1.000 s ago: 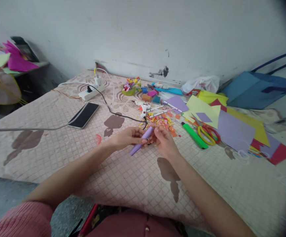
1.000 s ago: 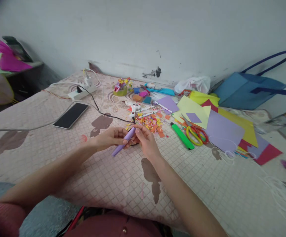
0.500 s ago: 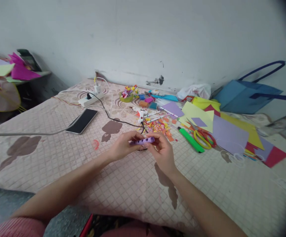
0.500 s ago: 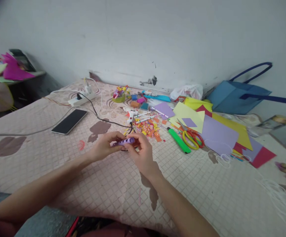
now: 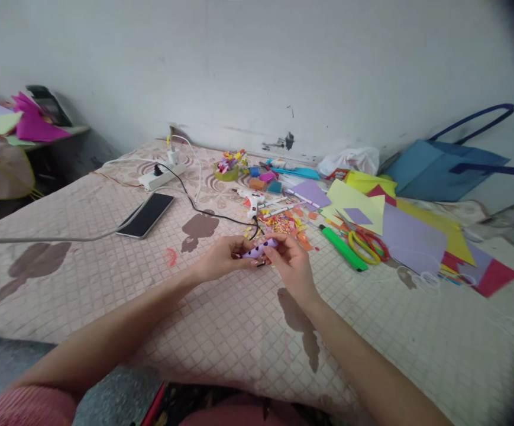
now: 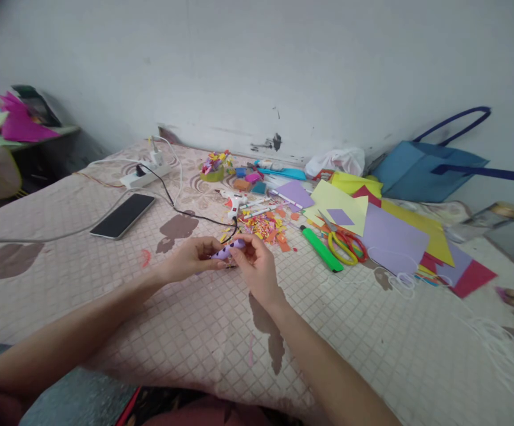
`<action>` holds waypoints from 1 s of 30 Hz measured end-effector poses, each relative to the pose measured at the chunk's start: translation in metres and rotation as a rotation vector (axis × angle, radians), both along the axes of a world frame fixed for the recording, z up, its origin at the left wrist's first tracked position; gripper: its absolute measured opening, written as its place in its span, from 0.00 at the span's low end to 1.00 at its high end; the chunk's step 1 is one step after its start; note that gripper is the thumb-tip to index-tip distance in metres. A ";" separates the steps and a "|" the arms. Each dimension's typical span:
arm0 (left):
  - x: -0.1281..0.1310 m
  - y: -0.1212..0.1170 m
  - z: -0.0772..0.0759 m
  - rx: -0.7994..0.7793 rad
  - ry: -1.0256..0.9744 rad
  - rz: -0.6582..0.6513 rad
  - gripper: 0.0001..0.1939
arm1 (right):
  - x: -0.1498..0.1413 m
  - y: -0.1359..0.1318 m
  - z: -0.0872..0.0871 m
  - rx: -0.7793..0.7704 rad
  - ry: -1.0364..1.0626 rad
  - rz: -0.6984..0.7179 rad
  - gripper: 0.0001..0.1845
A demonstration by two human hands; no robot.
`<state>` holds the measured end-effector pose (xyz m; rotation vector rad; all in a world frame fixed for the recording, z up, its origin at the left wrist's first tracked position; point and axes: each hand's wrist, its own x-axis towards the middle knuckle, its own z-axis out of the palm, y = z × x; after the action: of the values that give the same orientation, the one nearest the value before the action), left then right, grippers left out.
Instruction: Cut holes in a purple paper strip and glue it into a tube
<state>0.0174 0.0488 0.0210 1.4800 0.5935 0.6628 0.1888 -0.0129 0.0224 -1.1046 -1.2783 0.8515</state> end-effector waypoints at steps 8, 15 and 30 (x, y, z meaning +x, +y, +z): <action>0.003 -0.005 0.002 -0.382 -0.145 -0.052 0.15 | 0.001 0.002 -0.005 -0.001 0.004 -0.026 0.18; 0.003 -0.001 0.001 -0.710 -0.267 -0.033 0.09 | -0.006 -0.003 -0.021 0.167 -0.323 0.106 0.38; 0.003 0.002 -0.001 -0.848 -0.322 0.127 0.09 | -0.007 -0.007 -0.026 0.386 -0.678 0.064 0.31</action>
<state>0.0206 0.0510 0.0204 0.5366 0.6111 0.6179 0.1816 -0.0194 -0.0034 -1.0718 -1.9481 0.2392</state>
